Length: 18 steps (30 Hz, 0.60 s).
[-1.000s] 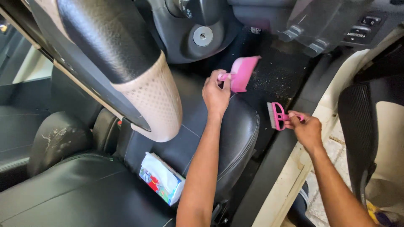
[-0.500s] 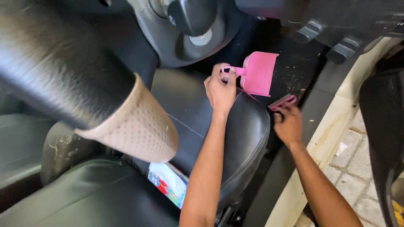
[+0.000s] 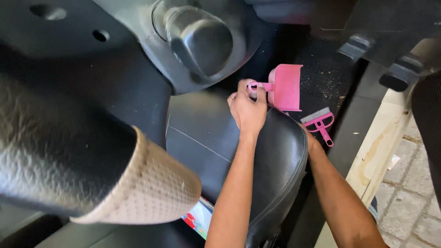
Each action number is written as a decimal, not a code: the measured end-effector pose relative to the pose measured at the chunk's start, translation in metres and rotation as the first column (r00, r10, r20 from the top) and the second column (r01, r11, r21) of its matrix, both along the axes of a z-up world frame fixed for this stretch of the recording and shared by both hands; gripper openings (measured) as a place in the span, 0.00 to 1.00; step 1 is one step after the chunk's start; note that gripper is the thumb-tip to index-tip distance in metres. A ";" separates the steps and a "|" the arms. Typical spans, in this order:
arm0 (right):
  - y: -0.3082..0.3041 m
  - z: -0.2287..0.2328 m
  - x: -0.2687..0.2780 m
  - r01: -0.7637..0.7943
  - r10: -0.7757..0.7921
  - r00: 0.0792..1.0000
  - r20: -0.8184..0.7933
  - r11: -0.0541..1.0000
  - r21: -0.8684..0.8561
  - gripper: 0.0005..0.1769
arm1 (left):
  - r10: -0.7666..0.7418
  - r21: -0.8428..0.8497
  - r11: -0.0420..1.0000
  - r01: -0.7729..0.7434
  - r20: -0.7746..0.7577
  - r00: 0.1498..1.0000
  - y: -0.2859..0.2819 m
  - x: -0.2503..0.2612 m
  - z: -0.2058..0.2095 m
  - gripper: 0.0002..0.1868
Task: Cleaning the floor of a car using a small brush and dustpan.
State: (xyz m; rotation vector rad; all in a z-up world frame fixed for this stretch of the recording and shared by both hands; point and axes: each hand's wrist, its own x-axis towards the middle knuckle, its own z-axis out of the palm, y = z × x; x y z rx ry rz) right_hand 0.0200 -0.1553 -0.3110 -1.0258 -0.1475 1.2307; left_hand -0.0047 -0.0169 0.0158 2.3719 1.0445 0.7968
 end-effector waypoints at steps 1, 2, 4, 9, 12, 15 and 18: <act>0.010 0.024 0.005 0.005 -0.005 1.000 -0.001 1.000 0.000 0.33 | -0.005 0.000 1.000 0.005 -0.001 1.000 0.001 0.001 0.000 0.10; 0.019 0.047 0.011 0.020 -0.017 0.997 -0.075 0.999 0.032 0.30 | 0.005 -0.015 1.000 -0.006 -0.040 0.999 0.002 0.002 0.000 0.11; 0.027 0.074 0.014 0.038 -0.030 0.988 -0.154 0.998 0.054 0.28 | 0.013 -0.039 0.999 -0.016 -0.084 0.996 0.001 0.002 0.000 0.12; 0.019 0.111 0.029 0.053 -0.036 0.965 -0.259 0.997 0.060 0.22 | -0.030 -0.082 0.997 0.016 -0.166 0.986 0.010 0.001 0.004 0.12; 0.000 0.196 0.040 -0.010 -0.020 0.940 -0.340 0.996 -0.086 0.28 | -0.082 0.079 0.993 0.092 -0.118 0.990 0.027 -0.001 -0.002 0.12; -0.001 0.194 0.041 -0.103 0.064 0.973 -0.224 0.981 -0.167 0.34 | -0.105 0.124 0.984 0.125 -0.159 0.982 0.040 0.001 -0.008 0.11; -0.003 0.211 0.042 -0.115 0.080 0.974 -0.213 0.981 -0.158 0.35 | -0.004 0.091 0.995 0.039 -0.354 0.935 0.038 0.012 0.014 0.17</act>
